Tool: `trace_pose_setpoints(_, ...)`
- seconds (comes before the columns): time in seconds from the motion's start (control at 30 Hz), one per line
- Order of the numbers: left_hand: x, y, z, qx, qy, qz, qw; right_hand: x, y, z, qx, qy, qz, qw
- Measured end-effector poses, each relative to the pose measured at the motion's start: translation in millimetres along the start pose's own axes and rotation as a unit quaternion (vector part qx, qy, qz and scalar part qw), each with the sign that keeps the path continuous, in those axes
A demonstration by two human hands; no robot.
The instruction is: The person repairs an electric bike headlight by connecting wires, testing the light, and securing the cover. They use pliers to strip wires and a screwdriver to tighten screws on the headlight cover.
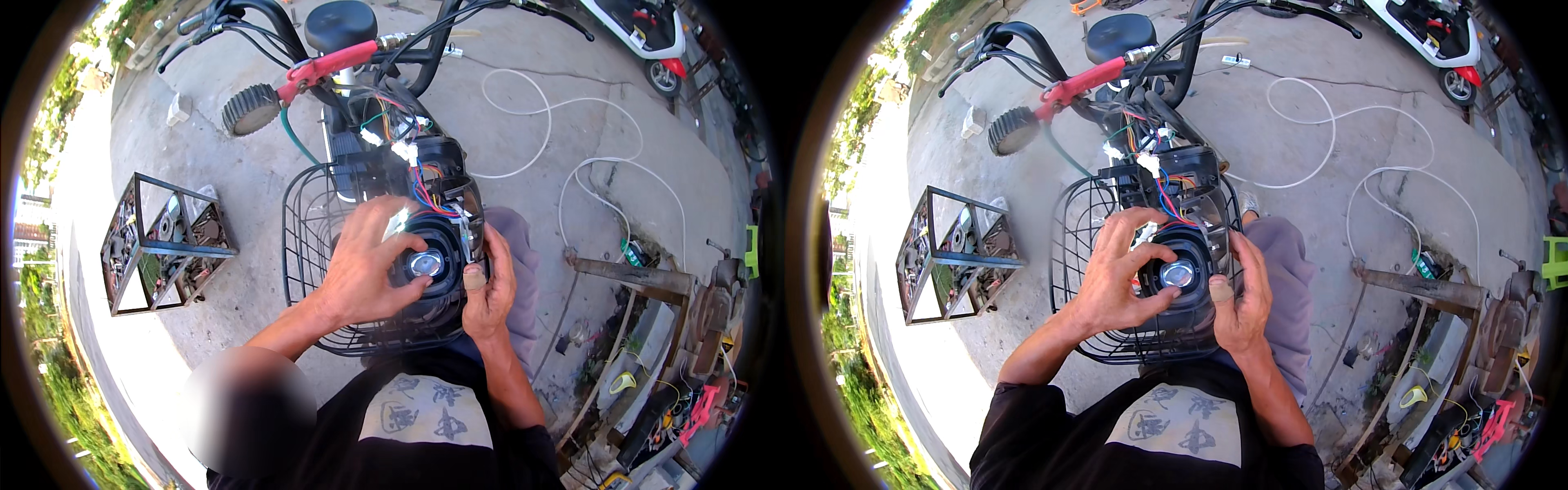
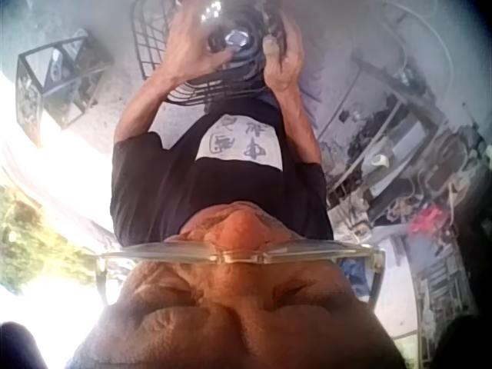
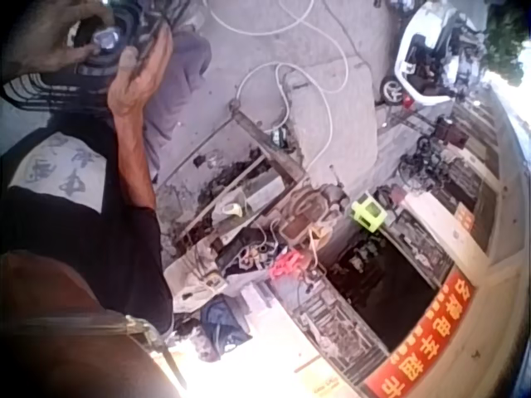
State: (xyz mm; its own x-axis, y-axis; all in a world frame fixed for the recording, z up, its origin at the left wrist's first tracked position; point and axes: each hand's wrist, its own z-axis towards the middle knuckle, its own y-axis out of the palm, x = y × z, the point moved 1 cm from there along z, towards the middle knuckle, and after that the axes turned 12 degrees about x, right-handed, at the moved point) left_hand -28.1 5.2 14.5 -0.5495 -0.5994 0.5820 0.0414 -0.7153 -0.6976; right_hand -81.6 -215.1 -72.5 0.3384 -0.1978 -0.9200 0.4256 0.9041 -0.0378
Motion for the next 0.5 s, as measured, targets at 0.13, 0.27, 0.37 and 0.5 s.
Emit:
trace_pose_setpoints(0.13,-1,-2,-1,0.002,-0.007,-0.014,1.000,-1,0,-1,-0.002,0.010,0.002,1.000)
trace_pose_setpoints(0.27,-1,-4,1,-0.003,0.009,-0.024,1.000,1,-1,-2,0.000,0.009,-0.001,1.000)
trace_pose_setpoints(0.37,-3,-11,1,0.030,-0.016,-0.038,0.999,1,-1,-3,0.003,0.007,-0.003,1.000)
trace_pose_setpoints(0.5,-18,-17,-1,0.081,-0.090,-0.085,0.989,-1,0,-2,0.001,0.005,-0.003,1.000)
